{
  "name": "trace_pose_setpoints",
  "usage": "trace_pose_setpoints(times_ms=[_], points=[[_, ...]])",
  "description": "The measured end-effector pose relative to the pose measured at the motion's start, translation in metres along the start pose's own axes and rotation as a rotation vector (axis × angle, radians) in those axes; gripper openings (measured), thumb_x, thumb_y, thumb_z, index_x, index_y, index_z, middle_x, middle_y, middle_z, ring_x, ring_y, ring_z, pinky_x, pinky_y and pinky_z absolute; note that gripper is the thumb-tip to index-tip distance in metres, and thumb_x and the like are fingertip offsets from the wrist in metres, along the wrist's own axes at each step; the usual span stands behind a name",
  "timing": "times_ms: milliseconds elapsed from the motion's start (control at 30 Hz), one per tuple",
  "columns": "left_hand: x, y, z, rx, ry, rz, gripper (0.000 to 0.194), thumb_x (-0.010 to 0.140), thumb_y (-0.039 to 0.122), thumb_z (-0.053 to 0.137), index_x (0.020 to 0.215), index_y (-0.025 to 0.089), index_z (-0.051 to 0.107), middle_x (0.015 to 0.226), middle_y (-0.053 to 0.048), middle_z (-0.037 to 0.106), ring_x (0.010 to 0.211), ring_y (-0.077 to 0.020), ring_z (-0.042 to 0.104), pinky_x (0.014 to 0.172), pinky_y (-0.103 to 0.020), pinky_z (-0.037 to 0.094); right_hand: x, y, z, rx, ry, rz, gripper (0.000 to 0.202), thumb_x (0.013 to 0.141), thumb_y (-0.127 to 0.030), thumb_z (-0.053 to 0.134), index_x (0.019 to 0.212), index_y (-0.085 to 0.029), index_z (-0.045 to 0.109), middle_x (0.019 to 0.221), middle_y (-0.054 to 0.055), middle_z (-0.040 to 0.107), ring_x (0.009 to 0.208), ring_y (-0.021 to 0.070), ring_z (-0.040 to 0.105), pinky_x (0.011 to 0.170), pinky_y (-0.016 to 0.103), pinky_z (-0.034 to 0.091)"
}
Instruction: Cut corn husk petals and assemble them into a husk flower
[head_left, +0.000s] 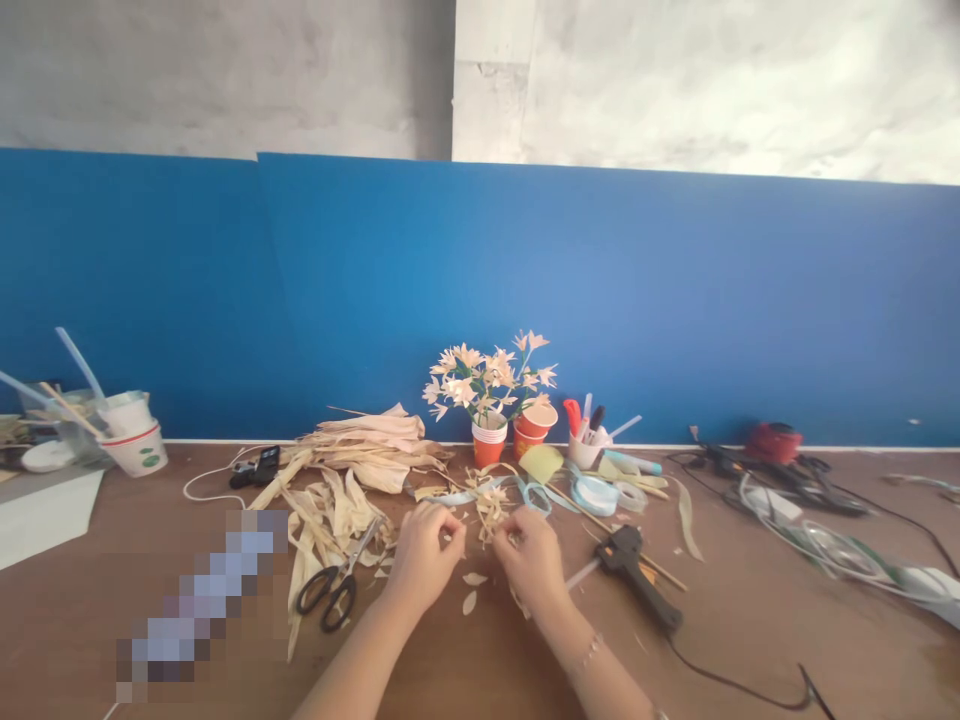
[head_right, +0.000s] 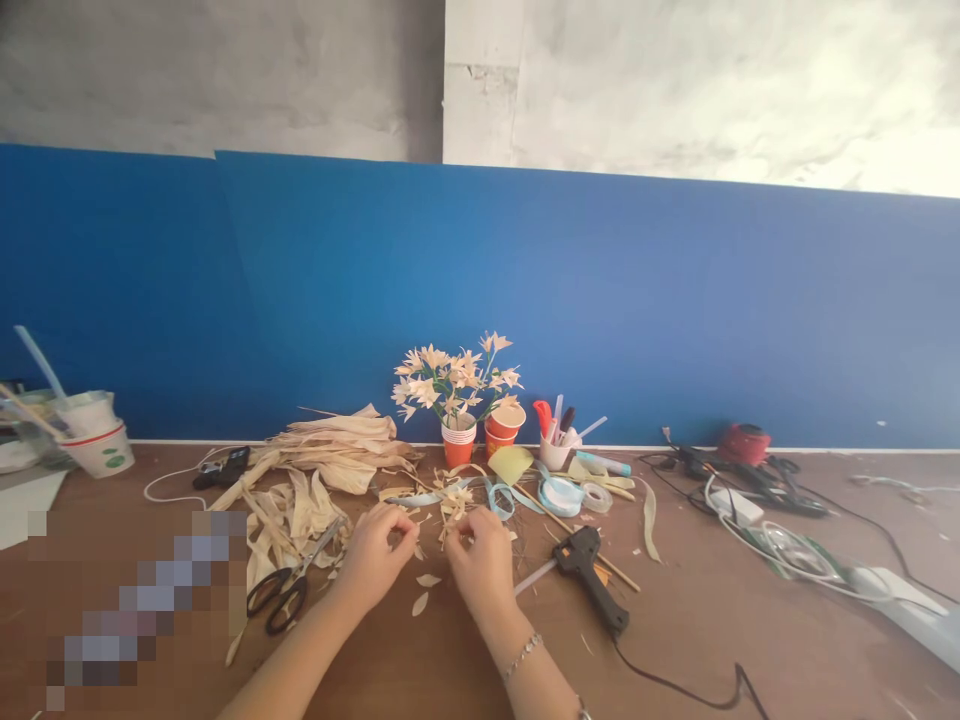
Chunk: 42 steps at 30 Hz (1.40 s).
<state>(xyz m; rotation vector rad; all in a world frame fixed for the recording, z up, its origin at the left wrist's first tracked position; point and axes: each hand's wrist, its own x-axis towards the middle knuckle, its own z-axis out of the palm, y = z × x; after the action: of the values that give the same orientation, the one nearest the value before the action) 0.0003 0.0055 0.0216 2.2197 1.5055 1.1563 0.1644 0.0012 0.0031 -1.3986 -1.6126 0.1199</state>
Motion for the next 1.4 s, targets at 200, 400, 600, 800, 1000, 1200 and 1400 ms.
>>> trace_pose_setpoints(times_ms=[200, 400, 600, 800, 1000, 1200, 1400], points=[[-0.003, 0.006, -0.003, -0.023, -0.097, 0.028, 0.010, 0.080, 0.021, 0.055, 0.087, 0.023, 0.062, 0.084, -0.002, 0.067, 0.088, -0.0227, 0.058, 0.078, -0.035, 0.038, -0.002, -0.006, 0.001, 0.126, -0.133, -0.103, 0.013, 0.075, -0.017, 0.049, 0.063, -0.020, 0.052, 0.067, 0.002, 0.058, 0.069, 0.0186, 0.054, 0.066, 0.029, 0.038], [-0.004, 0.006, -0.001, 0.047, -0.140, 0.059, 0.015, 0.084, 0.018, 0.050, 0.071, 0.021, 0.058, 0.079, -0.002, 0.065, 0.086, -0.0224, 0.057, 0.076, -0.035, 0.037, -0.003, -0.012, -0.004, 0.045, -0.232, -0.136, 0.011, 0.078, -0.016, 0.052, 0.069, -0.019, 0.057, 0.072, 0.002, 0.062, 0.074, 0.0190, 0.056, 0.067, 0.029, 0.036], [-0.004, 0.006, 0.002, 0.067, -0.150, 0.044, 0.015, 0.078, 0.013, 0.052, 0.066, 0.021, 0.055, 0.075, -0.002, 0.063, 0.082, -0.0215, 0.057, 0.077, -0.034, 0.037, -0.005, -0.014, 0.000, -0.078, -0.197, -0.210, 0.013, 0.075, -0.011, 0.052, 0.063, -0.018, 0.052, 0.068, 0.002, 0.059, 0.071, 0.0184, 0.054, 0.065, 0.028, 0.033], [-0.002, 0.007, 0.007, 0.049, -0.137, -0.057, 0.015, 0.076, 0.014, 0.052, 0.062, 0.020, 0.055, 0.071, -0.001, 0.063, 0.078, -0.0202, 0.057, 0.077, -0.033, 0.036, -0.006, -0.007, 0.007, -0.165, -0.089, -0.178, 0.015, 0.069, -0.007, 0.052, 0.060, -0.019, 0.049, 0.065, 0.003, 0.057, 0.068, 0.0186, 0.053, 0.064, 0.028, 0.032], [0.000, 0.007, -0.002, 0.033, -0.141, -0.070, 0.014, 0.080, 0.019, 0.051, 0.069, 0.021, 0.058, 0.075, 0.000, 0.064, 0.082, -0.0205, 0.058, 0.077, -0.035, 0.033, -0.005, -0.003, 0.007, -0.163, -0.038, -0.130, 0.015, 0.071, -0.008, 0.051, 0.061, -0.019, 0.049, 0.064, 0.002, 0.057, 0.066, 0.0177, 0.053, 0.063, 0.027, 0.031], [-0.004, 0.009, -0.003, 0.050, -0.159, 0.006, 0.007, 0.081, 0.021, 0.052, 0.078, 0.021, 0.058, 0.082, 0.000, 0.065, 0.087, -0.0211, 0.056, 0.076, -0.034, 0.031, -0.005, -0.006, 0.002, -0.077, -0.148, -0.231, 0.012, 0.074, -0.010, 0.051, 0.066, -0.018, 0.053, 0.069, 0.002, 0.060, 0.071, 0.0189, 0.054, 0.065, 0.028, 0.031], [-0.004, 0.010, 0.002, 0.099, -0.137, 0.092, 0.016, 0.082, 0.016, 0.049, 0.066, 0.020, 0.052, 0.073, 0.000, 0.061, 0.081, -0.0190, 0.055, 0.073, -0.033, 0.030, -0.005, -0.008, 0.004, -0.072, -0.148, -0.268, 0.012, 0.075, -0.011, 0.051, 0.065, -0.018, 0.052, 0.068, 0.002, 0.059, 0.069, 0.0185, 0.053, 0.064, 0.028, 0.031]])
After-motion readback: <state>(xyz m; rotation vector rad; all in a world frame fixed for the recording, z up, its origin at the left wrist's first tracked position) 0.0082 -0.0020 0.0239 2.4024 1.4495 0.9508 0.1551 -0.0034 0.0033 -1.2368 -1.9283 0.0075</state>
